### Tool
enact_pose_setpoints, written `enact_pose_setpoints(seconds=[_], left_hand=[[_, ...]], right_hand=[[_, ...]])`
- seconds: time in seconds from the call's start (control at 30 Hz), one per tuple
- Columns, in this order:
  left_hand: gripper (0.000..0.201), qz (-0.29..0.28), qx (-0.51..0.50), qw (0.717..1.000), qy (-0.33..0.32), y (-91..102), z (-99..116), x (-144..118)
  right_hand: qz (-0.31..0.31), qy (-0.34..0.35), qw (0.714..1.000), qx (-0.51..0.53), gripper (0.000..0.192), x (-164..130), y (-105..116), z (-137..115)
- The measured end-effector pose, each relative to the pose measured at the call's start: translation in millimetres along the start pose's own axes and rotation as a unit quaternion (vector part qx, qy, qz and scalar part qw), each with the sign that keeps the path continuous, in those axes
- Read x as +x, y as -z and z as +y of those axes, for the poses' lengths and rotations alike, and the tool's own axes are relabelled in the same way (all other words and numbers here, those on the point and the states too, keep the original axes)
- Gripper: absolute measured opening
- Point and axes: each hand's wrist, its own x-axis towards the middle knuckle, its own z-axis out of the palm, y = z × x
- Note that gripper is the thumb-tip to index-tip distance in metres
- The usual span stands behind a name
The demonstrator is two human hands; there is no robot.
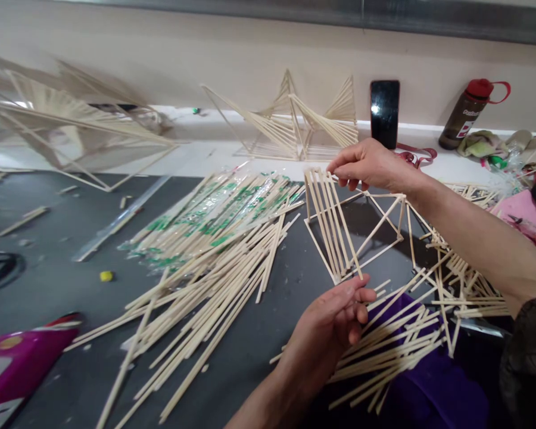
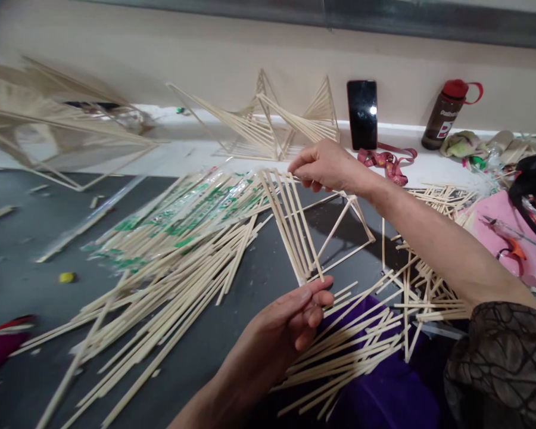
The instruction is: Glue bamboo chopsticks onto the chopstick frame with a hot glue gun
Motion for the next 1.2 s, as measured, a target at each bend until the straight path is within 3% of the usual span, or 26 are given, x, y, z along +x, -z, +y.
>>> enact_pose_setpoints(seconds=[1.2], left_hand=[[0.02, -0.039, -0.043, 0.998, 0.006, 4.8, -4.3, 3.1]], right_hand=[[0.007, 0.026, 1.0, 0.004, 0.004, -2.7, 1.2, 1.9]])
